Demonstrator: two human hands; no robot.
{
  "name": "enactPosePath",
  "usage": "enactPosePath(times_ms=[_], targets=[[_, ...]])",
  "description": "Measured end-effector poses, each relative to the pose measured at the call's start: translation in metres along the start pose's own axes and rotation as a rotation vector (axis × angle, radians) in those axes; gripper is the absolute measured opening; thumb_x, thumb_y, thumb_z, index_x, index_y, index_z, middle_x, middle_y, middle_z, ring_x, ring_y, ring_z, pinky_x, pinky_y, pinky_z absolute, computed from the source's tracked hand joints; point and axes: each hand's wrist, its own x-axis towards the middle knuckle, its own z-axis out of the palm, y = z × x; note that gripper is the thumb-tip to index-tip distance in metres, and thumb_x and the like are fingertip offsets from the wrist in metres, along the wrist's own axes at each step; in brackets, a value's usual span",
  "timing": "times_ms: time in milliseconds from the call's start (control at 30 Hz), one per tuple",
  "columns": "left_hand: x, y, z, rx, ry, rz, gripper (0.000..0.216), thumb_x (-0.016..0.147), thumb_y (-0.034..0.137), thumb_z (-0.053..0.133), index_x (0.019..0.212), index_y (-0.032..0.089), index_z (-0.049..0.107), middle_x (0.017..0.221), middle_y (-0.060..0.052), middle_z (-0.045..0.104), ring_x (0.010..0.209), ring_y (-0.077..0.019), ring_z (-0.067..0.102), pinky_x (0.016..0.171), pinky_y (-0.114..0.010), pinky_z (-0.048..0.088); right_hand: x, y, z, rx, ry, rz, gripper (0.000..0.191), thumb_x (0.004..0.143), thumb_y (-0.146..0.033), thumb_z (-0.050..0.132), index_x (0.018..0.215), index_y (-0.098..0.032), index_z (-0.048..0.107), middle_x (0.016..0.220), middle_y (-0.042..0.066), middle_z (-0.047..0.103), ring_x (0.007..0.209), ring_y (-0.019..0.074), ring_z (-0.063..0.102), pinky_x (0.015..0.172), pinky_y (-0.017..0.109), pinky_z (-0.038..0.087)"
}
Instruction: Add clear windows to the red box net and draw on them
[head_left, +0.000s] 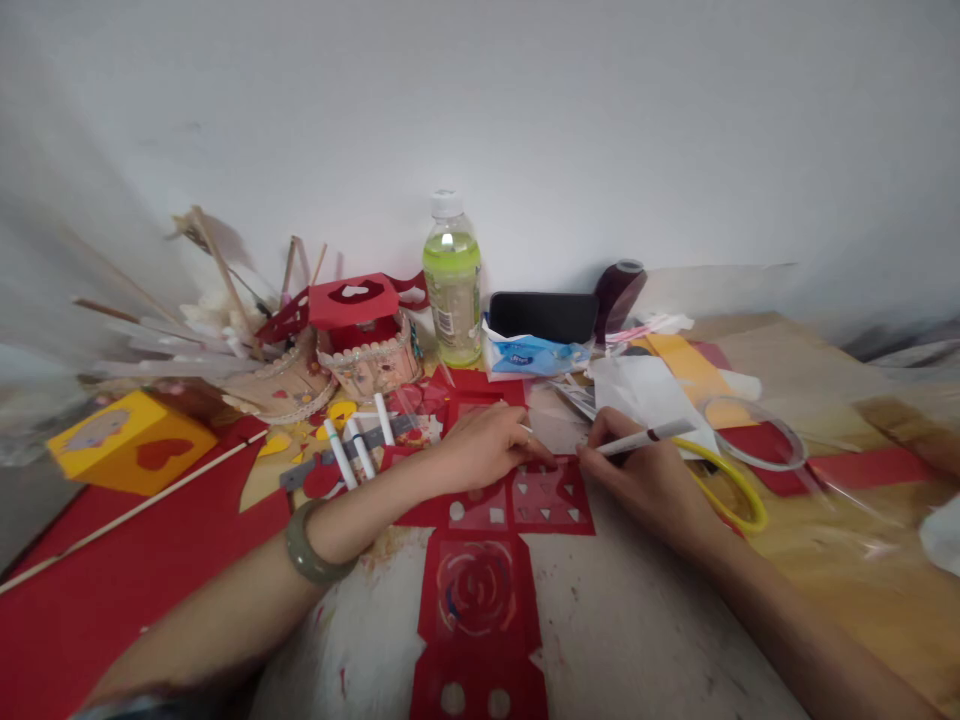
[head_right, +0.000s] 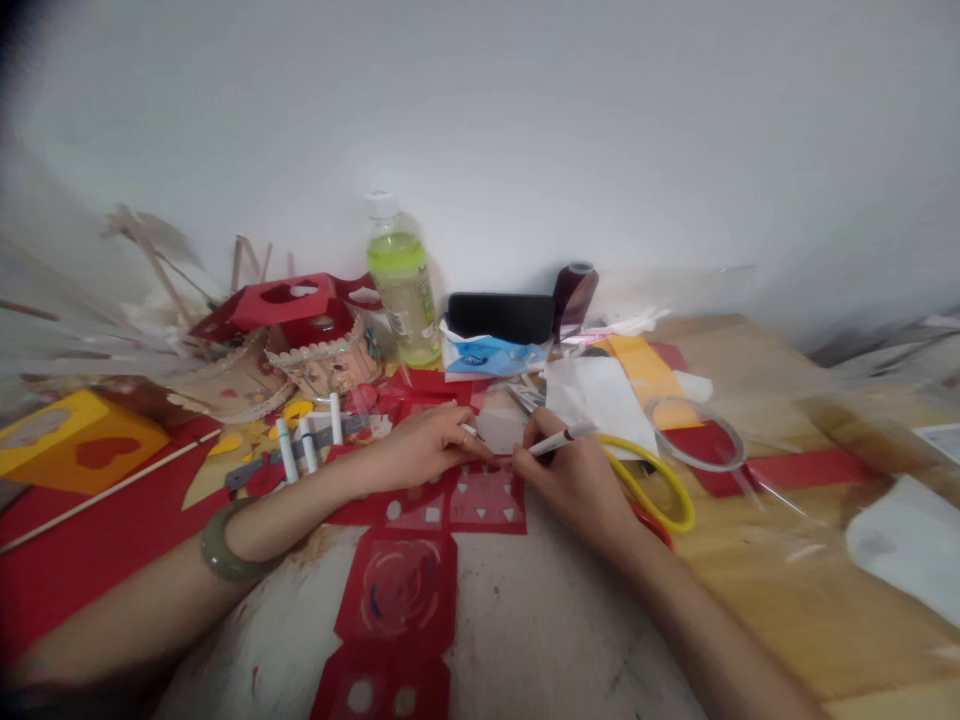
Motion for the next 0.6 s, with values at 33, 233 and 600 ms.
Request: enactPosePath(times_ms=[33,233,600], targets=[[0.0001,-0.0003,0.0003,0.000,0.001,0.001,0.028,0.089,0.013,0.053,0.099,0.030,0.072,0.100,-0.004,0.063,0.093,-0.0184,0.057,0.078,-0.028,0.044,0.0001,-0.0002,-0.0001,0.002,-0.002,-0.002,0.014,0.073,-0.023,0.049,0.060,-0.023,0.042,0.054,-0.004,0.048,0.052,0.0133,0.045,0.049,0.025,0.035],[0.0004,-0.0032,0.0026,-0.004,0.014,0.020,0.029,0.089,0.013,0.053,0.099,0.032,0.072,0.101,-0.003,0.063,0.093,-0.0174,0.057,0.080,-0.027,0.044,0.0001,-0.0014,-0.0003,0.009,-0.006,-0.013,0.013,0.072,-0.022,0.049,0.060,-0.023,0.043,0.054,-0.004,0.048,0.053,0.0132,0.045,0.049,0.024,0.035],[-0.0005,-0.0057,0.0030,-0.025,0.027,0.049,0.029,0.088,0.013,0.053,0.099,0.032,0.072,0.097,-0.003,0.062,0.090,-0.0176,0.057,0.075,-0.027,0.043,-0.0002,0.0012,0.0002,0.053,0.001,0.032,0.014,0.072,-0.023,0.050,0.060,-0.022,0.042,0.055,-0.004,0.047,0.055,0.0138,0.044,0.051,0.026,0.034]])
